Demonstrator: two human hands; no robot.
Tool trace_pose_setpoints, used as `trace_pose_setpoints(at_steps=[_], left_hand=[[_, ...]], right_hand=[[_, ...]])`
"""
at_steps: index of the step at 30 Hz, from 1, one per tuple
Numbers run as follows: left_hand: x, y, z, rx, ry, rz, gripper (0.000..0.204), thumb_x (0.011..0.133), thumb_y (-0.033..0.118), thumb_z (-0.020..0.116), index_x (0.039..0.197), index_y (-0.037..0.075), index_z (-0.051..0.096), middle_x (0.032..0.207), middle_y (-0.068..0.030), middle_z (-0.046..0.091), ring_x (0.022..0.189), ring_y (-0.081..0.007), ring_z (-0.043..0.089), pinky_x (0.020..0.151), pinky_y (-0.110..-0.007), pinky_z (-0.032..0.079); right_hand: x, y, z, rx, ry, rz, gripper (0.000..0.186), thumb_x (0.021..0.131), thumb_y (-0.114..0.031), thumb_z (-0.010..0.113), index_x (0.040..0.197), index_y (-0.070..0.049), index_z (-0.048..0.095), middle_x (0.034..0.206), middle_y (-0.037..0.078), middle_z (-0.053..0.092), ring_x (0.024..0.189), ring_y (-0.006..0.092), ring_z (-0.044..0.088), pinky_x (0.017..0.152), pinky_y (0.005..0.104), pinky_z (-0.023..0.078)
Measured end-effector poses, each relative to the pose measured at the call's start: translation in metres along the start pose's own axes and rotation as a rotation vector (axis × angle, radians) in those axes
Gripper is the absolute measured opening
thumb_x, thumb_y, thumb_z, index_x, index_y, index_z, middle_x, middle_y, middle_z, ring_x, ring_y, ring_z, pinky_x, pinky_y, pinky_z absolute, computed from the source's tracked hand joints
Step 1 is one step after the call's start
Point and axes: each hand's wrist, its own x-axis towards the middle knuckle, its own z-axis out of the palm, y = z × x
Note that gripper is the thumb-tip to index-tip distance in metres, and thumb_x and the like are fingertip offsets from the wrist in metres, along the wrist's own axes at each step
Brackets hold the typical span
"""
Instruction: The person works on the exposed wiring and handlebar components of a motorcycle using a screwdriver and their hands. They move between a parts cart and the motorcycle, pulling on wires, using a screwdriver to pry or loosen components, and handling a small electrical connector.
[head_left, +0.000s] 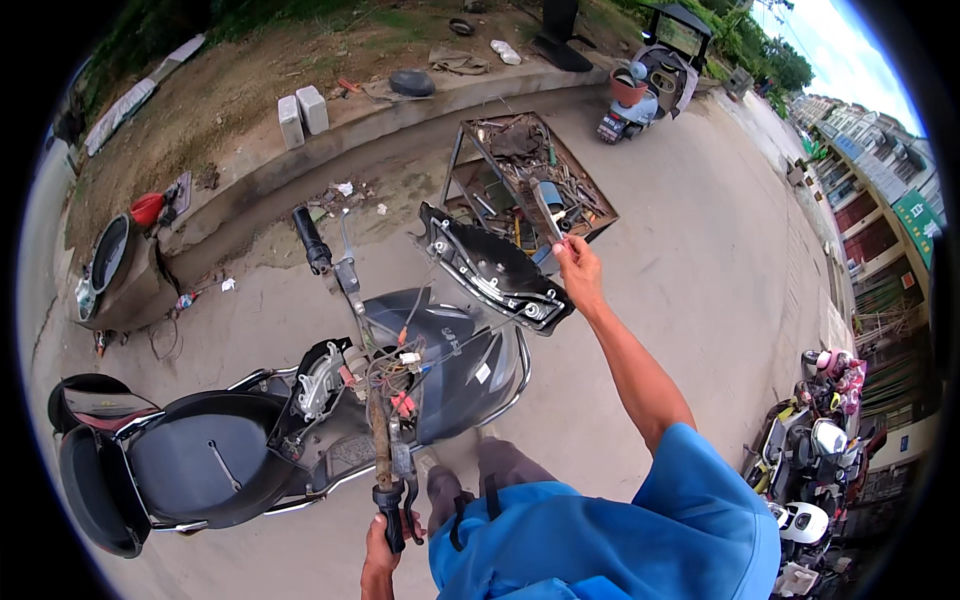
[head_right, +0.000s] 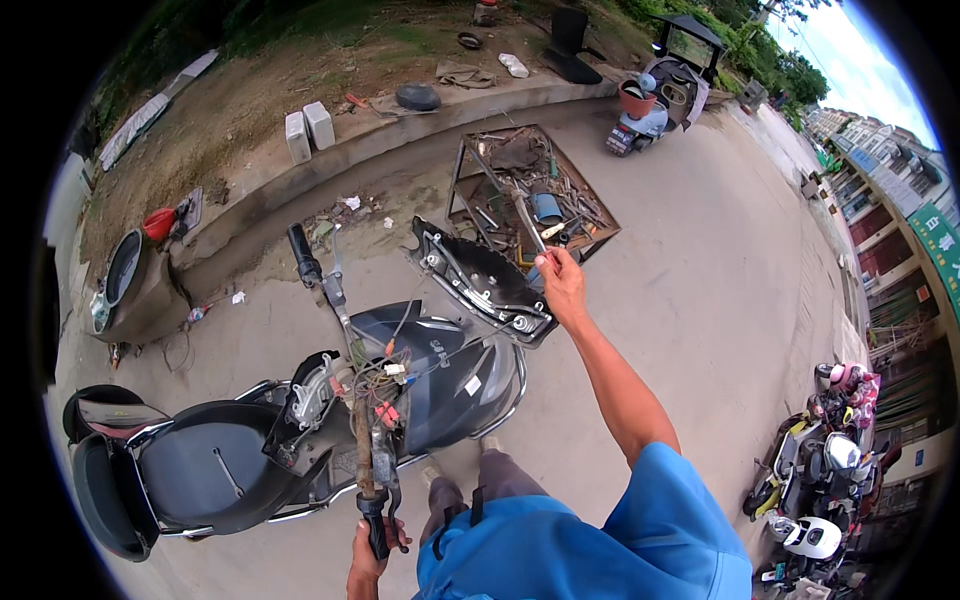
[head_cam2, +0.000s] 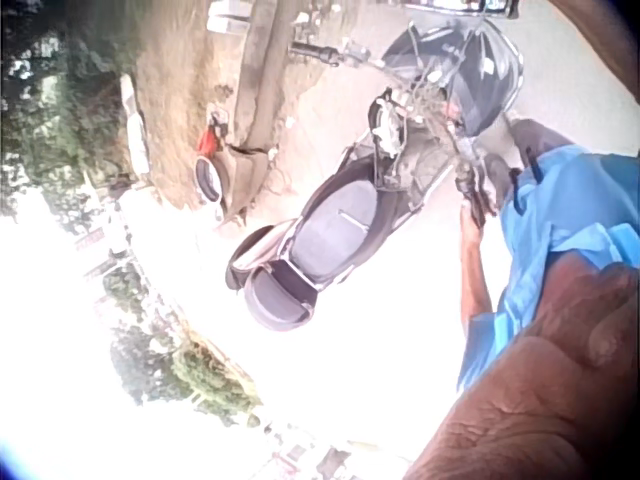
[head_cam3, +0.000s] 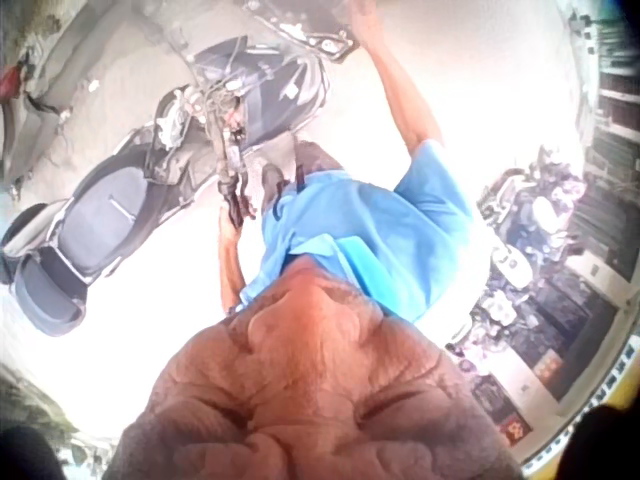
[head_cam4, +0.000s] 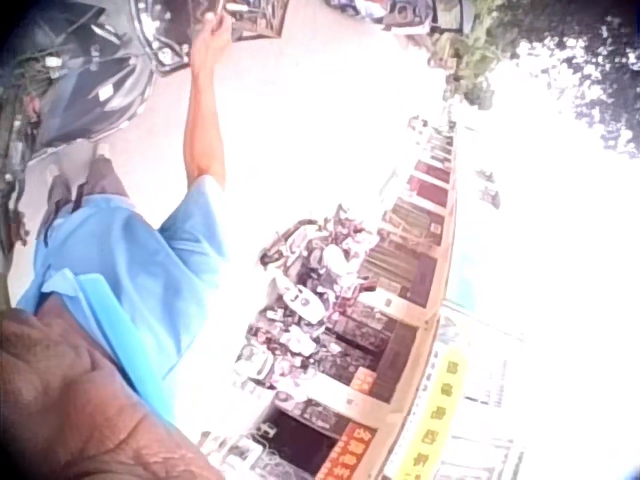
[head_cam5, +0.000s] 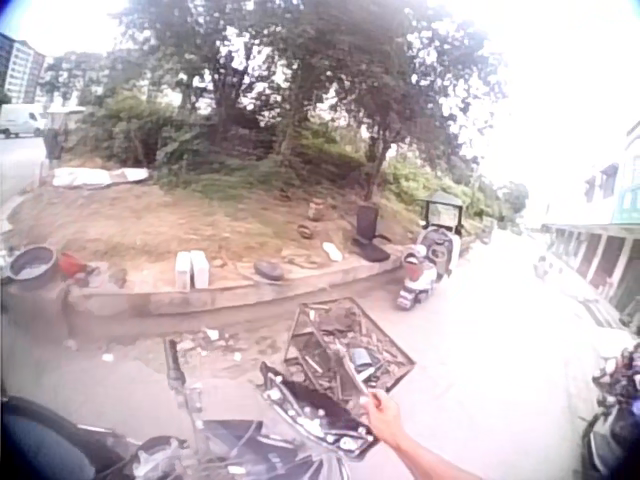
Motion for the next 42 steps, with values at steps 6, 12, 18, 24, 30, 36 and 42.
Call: trace_pose_setpoints(at_steps=[6, 12, 18, 24, 30, 36, 42], left_hand=[[-0.003, 0.0, 0.014, 0.096, 0.292, 0.168, 0.08, 0.095, 0.069, 0.041, 0.12, -0.006, 0.055, 0.101, -0.0215, 0.07, 0.088, -0.0283, 0.07, 0.083, -0.04, 0.057], [-0.016, 0.023, 0.042, 0.34, 0.592, 0.188, 0.082, 0.093, 0.07, 0.046, 0.115, -0.007, 0.058, 0.094, -0.0174, 0.071, 0.083, -0.0227, 0.069, 0.075, -0.035, 0.055], [-0.024, 0.026, 0.07, 0.306, 0.803, 0.181, 0.058, 0.104, 0.051, 0.042, 0.106, -0.003, 0.064, 0.094, -0.0141, 0.073, 0.086, -0.022, 0.07, 0.077, -0.037, 0.055], [-0.018, 0.02, 0.062, 0.326, 0.83, 0.19, 0.053, 0.105, 0.045, 0.041, 0.105, -0.002, 0.067, 0.095, -0.0131, 0.072, 0.086, -0.019, 0.068, 0.08, -0.034, 0.054], [-0.019, 0.016, 0.046, 0.318, 0.724, 0.18, 0.053, 0.104, 0.047, 0.044, 0.104, 0.0, 0.068, 0.094, -0.009, 0.071, 0.083, -0.0155, 0.064, 0.078, -0.03, 0.05], [-0.012, 0.038, 0.041, 0.516, 0.58, 0.166, 0.049, 0.105, 0.043, 0.042, 0.109, 0.0, 0.065, 0.082, -0.0033, 0.061, 0.076, -0.013, 0.053, 0.071, -0.031, 0.045], [-0.008, 0.03, 0.042, 0.386, 0.378, 0.229, 0.063, 0.106, 0.05, 0.031, 0.108, -0.003, 0.066, 0.093, -0.0124, 0.071, 0.089, -0.0195, 0.066, 0.084, -0.035, 0.051]], right_hand=[[0.05, 0.159, -0.053, -0.421, 0.117, 0.108, 0.029, 0.096, -0.024, 0.057, 0.112, -0.001, 0.066, 0.077, 0.014, 0.065, 0.071, 0.0295, 0.064, 0.069, 0.0428, 0.049], [0.124, 0.197, -0.06, -0.587, 0.129, 0.116, 0.03, 0.096, -0.023, 0.059, 0.118, -0.005, 0.067, 0.1, 0.023, 0.068, 0.098, 0.0376, 0.067, 0.083, 0.0463, 0.051], [0.23, 0.218, -0.08, -0.231, -0.025, -0.124, 0.083, 0.09, -0.029, 0.074, 0.148, 0.011, 0.03, 0.135, 0.028, 0.057, 0.121, 0.0324, 0.058, 0.103, 0.0375, 0.044], [0.173, 0.322, -0.087, 0.198, 0.105, 0.147, 0.059, 0.097, -0.024, 0.066, 0.142, 0.007, 0.044, 0.135, 0.015, 0.059, 0.121, 0.0244, 0.055, 0.106, 0.0377, 0.041], [-0.028, 0.312, -0.104, 0.319, 0.221, 0.654, 0.05, 0.095, -0.023, 0.06, 0.141, -0.007, 0.05, 0.118, 0.006, 0.063, 0.104, 0.0194, 0.058, 0.083, 0.0386, 0.044], [-0.204, 0.257, -0.106, 0.279, 0.212, 0.831, 0.043, 0.094, -0.014, 0.059, 0.134, -0.001, 0.053, 0.101, 0.002, 0.064, 0.083, 0.0122, 0.058, 0.059, 0.0246, 0.038], [-0.324, 0.215, -0.079, -0.016, -0.091, 0.657, 0.035, 0.091, -0.01, 0.062, 0.122, 0.005, 0.062, 0.095, 0.008, 0.069, 0.086, 0.0155, 0.063, 0.079, 0.0297, 0.051]])
